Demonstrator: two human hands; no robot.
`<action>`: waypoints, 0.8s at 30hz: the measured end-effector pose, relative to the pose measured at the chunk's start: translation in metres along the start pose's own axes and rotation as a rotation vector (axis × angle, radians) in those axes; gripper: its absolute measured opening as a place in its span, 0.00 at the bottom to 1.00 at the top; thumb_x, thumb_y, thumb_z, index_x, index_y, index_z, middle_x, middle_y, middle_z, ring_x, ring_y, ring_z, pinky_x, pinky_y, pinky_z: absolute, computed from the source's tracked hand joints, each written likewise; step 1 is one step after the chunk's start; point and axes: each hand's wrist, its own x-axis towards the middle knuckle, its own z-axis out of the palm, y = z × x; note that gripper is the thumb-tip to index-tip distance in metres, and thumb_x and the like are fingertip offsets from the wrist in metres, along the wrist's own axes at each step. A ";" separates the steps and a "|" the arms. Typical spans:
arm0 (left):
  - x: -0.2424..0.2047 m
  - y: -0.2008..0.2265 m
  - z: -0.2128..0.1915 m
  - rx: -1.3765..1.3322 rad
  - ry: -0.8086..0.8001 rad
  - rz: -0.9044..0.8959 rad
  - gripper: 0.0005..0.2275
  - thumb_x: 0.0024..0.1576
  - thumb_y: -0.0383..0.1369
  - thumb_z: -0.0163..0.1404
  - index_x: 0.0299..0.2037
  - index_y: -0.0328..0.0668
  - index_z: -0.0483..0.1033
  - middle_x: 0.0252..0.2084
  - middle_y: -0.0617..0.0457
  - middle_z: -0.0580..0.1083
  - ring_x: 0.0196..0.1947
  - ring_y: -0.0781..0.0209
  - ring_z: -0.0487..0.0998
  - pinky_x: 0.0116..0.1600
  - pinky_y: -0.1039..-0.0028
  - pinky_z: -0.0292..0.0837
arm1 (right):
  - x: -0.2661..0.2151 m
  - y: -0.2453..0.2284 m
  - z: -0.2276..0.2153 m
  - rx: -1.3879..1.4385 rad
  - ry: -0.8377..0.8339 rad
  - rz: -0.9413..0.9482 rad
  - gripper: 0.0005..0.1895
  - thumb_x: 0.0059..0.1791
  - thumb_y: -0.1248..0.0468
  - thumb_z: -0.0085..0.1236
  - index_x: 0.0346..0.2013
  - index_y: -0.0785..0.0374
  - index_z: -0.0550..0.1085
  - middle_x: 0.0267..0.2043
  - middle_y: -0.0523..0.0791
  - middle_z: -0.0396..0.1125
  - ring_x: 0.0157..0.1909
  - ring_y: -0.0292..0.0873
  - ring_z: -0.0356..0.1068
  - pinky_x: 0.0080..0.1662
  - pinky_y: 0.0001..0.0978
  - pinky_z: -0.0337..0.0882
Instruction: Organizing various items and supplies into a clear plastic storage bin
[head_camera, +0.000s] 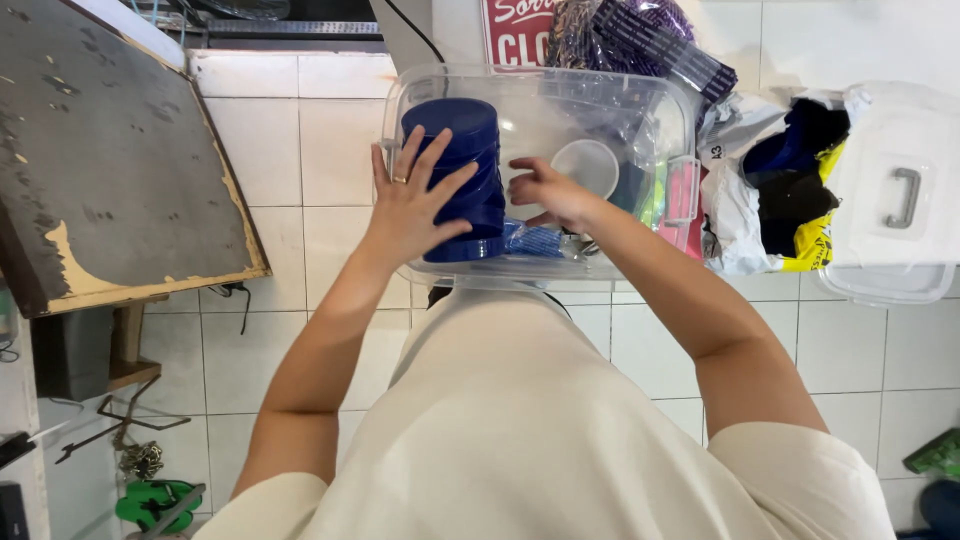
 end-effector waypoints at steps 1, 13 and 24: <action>0.005 -0.011 0.003 0.015 0.011 0.030 0.38 0.47 0.54 0.64 0.71 0.69 0.65 0.77 0.47 0.52 0.77 0.38 0.44 0.66 0.25 0.36 | -0.008 -0.004 0.005 -0.173 -0.081 -0.129 0.38 0.51 0.61 0.56 0.74 0.58 0.54 0.70 0.59 0.54 0.65 0.58 0.65 0.54 0.62 0.68; 0.039 -0.028 -0.003 0.071 0.279 0.179 0.09 0.65 0.38 0.56 0.52 0.53 0.77 0.59 0.47 0.65 0.60 0.45 0.68 0.60 0.56 0.65 | -0.022 0.006 0.014 -0.772 -0.196 -0.631 0.21 0.47 0.72 0.54 0.54 0.52 0.75 0.71 0.55 0.48 0.73 0.62 0.52 0.65 0.50 0.61; 0.009 -0.005 0.027 0.190 0.154 0.154 0.22 0.56 0.37 0.56 0.62 0.53 0.72 0.60 0.51 0.68 0.65 0.47 0.66 0.65 0.55 0.62 | 0.002 -0.043 0.034 -0.165 0.072 -0.591 0.30 0.57 0.56 0.58 0.70 0.47 0.56 0.34 0.52 0.74 0.27 0.48 0.78 0.26 0.33 0.79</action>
